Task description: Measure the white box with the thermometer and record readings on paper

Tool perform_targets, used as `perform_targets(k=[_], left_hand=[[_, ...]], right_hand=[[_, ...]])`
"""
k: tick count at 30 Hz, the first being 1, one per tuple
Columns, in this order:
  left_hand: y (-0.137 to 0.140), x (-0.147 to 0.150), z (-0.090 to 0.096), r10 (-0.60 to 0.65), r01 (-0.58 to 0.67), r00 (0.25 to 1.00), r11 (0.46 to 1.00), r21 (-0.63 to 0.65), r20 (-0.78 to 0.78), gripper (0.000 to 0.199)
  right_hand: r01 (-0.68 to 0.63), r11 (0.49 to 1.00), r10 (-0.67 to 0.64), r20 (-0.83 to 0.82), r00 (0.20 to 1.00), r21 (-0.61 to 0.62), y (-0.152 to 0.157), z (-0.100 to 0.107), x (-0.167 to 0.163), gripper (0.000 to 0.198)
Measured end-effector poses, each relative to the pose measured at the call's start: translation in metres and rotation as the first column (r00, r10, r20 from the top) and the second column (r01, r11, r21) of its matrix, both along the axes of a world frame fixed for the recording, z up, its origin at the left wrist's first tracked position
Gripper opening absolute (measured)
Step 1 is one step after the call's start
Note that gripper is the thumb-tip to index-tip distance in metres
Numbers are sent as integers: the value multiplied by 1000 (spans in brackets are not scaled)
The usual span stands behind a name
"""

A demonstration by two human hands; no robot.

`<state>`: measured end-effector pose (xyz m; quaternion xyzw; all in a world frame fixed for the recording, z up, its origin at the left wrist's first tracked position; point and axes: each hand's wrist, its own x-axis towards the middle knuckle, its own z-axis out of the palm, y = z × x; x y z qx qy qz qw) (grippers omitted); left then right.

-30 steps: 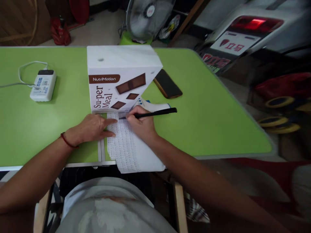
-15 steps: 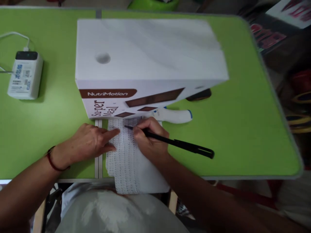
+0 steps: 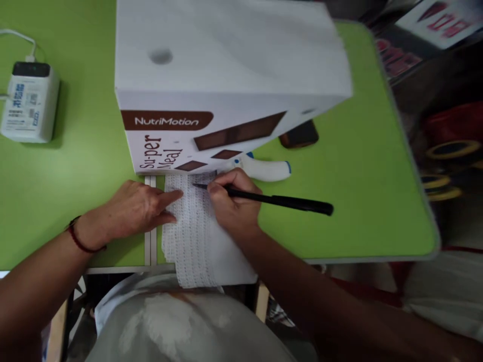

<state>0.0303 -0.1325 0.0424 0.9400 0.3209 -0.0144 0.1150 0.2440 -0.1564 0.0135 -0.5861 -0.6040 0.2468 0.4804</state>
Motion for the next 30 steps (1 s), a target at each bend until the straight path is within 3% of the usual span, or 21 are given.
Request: perform_targets(k=[5, 9, 16, 30], left_hand=[[8, 1, -3, 5, -5, 1000, 1000, 12, -5, 41], [13, 0, -2, 10, -10, 1000, 1000, 19, -12, 41], [17, -1, 0, 14, -14, 1000, 1000, 13, 3, 44], [30, 1, -4, 56, -55, 997, 998, -14, 45, 47]], right_hand=[[24, 996, -20, -46, 999, 87, 11, -17, -4, 13], [38, 997, -33, -78, 996, 69, 21, -25, -3, 12], [8, 1000, -7, -95, 995, 9, 31, -26, -4, 16], [-40, 998, 47, -130, 990, 51, 50, -31, -3, 15]])
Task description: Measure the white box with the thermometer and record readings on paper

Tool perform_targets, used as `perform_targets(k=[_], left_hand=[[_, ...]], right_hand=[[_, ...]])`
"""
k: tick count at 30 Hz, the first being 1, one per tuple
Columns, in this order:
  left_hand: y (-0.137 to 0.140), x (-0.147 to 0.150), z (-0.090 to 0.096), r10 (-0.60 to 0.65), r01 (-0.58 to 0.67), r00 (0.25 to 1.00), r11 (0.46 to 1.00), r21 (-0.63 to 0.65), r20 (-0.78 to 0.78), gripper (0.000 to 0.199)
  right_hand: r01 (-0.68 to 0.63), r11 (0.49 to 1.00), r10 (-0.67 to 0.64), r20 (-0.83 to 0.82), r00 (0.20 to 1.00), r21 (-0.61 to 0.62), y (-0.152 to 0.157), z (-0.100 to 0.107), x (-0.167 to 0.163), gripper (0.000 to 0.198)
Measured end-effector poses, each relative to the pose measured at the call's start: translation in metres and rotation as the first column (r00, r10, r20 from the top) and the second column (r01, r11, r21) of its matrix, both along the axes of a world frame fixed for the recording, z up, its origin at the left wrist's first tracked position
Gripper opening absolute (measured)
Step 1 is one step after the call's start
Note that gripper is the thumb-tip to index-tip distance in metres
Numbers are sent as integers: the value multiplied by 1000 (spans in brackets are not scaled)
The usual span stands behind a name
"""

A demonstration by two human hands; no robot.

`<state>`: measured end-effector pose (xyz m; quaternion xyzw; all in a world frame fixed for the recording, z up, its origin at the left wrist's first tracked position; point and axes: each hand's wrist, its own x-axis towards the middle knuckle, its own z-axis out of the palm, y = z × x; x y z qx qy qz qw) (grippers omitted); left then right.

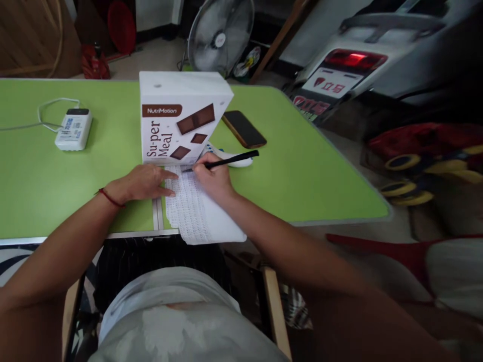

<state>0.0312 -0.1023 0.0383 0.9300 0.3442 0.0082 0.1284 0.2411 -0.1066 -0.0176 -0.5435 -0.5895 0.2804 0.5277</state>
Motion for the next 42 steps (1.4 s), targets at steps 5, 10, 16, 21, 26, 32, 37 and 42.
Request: perform_targets(k=[5, 10, 16, 21, 26, 32, 37, 42], left_hand=[[0, -1, -4, 20, -21, 999, 1000, 13, 43, 43], [-9, 2, -5, 35, -36, 999, 999, 28, 35, 41], [-12, 7, 3, 51, -53, 998, 997, -56, -36, 45], [-15, 8, 7, 16, -16, 997, 1000, 2, -70, 29], [-15, 7, 5, -9, 14, 998, 998, 63, -67, 25], [-6, 5, 2, 37, -36, 999, 999, -33, 32, 41], [-3, 1, 1, 41, -34, 996, 996, -86, 84, 40], [-3, 1, -1, 29, -28, 995, 999, -19, 95, 38]], right_hand=[[-16, 1000, 15, -41, 999, -20, 0, -4, -1, 14], [-151, 982, 127, -200, 972, -112, -5, -3, 1, 13], [-251, 952, 237, -93, 967, -174, -4, 1, 9, 12], [-200, 976, 186, -149, 971, -88, -5, -5, 10, 10], [-251, 963, 237, -134, 962, -96, -3, -2, 10, 9], [-268, 957, 250, -148, 957, -112, -3, 5, 10, 8], [-347, 912, 321, -149, 935, -217, -3, 15, 11, 11], [-314, 930, 283, -177, 943, -192, -2, 9, 9, 10]])
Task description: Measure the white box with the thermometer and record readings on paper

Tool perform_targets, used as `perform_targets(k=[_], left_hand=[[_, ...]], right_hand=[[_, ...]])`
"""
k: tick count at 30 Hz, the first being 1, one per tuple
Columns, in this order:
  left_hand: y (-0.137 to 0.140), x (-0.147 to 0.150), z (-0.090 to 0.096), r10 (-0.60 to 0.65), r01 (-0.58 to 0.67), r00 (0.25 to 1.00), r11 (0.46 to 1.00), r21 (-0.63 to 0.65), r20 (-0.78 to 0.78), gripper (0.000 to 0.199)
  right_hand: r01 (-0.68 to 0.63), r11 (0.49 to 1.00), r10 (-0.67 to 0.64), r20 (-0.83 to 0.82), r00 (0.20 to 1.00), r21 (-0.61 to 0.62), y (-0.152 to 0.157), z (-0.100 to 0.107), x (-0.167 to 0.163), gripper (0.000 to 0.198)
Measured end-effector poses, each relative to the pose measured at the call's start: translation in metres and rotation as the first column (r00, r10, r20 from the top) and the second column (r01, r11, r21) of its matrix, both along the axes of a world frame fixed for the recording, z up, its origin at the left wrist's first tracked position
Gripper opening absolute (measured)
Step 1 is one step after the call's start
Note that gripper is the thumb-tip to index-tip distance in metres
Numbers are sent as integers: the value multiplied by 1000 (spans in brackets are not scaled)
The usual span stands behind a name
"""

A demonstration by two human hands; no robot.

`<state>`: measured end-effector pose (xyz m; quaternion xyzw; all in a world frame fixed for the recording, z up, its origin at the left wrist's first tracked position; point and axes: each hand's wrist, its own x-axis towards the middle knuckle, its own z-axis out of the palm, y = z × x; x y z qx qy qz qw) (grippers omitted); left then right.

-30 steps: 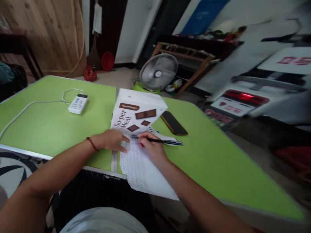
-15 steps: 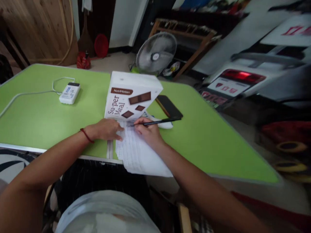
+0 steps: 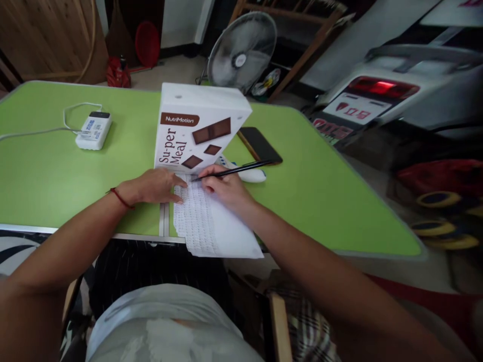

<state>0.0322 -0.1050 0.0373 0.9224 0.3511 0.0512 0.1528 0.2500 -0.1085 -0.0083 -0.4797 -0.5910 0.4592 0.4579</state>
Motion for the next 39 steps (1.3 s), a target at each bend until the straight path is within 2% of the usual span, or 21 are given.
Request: perform_targets(k=[4, 7, 9, 15, 21, 27, 39], left_hand=[[-2, 3, 5, 38, -40, 999, 998, -55, -38, 41], [-3, 4, 7, 70, -77, 994, 994, -80, -84, 46], [-2, 4, 6, 58, -67, 994, 994, -90, -92, 49], [3, 1, -2, 1, -1, 1000, 998, -61, 0, 49], [3, 3, 0, 35, -39, 999, 993, -108, -41, 52], [4, 2, -1, 28, -29, 1000, 994, -105, -14, 48], [1, 4, 2, 38, -43, 998, 995, -95, -52, 51]], right_hand=[[196, 974, -199, 21, 980, 111, -2, -9, -6, 7], [239, 953, -252, 51, 966, 187, -3, -9, -8, 4], [251, 938, -274, 66, 959, 241, -4, -6, -9, 9], [202, 938, -239, 100, 966, 283, -3, -5, -7, 12], [181, 942, -222, 120, 968, 282, -2, -9, -7, 14], [151, 946, -191, 120, 974, 287, -2, -7, -7, 15], [166, 951, -209, 146, 967, 260, -4, -6, -7, 18]])
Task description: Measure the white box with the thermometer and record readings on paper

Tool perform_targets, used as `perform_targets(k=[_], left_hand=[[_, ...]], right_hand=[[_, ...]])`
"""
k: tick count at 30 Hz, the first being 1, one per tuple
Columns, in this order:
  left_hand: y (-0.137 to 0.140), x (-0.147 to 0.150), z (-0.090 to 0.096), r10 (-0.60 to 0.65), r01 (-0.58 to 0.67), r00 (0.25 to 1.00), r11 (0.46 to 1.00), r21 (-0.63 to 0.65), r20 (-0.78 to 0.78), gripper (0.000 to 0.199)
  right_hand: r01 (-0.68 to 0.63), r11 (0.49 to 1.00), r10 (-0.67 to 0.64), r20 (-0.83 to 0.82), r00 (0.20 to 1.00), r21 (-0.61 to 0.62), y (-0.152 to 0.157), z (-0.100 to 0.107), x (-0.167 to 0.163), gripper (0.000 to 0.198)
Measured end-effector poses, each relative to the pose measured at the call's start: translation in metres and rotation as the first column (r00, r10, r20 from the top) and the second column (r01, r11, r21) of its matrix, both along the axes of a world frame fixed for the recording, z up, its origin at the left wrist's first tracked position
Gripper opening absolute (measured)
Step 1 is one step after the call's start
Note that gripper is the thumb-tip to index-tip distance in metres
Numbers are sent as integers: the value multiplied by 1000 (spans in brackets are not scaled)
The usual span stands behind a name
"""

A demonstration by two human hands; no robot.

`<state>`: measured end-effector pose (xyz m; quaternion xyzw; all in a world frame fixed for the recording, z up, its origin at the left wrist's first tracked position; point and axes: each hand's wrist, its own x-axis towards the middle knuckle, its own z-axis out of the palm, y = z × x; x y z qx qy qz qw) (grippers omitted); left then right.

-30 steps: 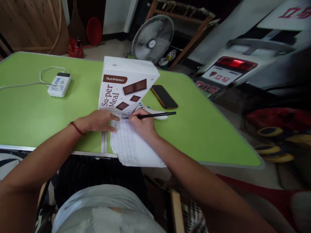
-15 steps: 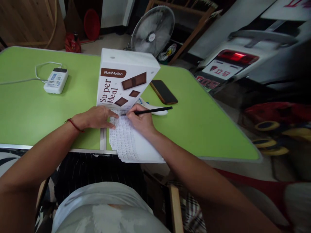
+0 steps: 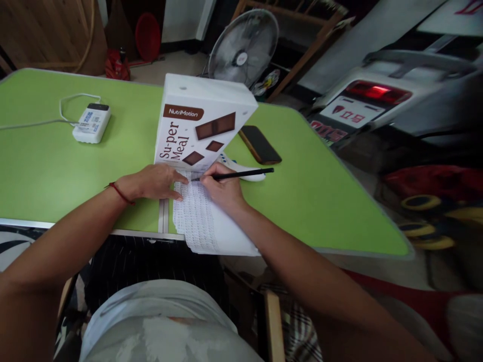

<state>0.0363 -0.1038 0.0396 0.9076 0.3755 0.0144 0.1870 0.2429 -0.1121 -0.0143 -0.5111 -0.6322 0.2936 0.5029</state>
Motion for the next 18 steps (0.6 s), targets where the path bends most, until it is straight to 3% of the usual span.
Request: perform_targets(k=[18], left_hand=[[4, -3, -4, -29, 28, 999, 1000, 9, 32, 50]], right_hand=[[7, 1000, -7, -2, 1000, 28, 3, -2, 2, 15]])
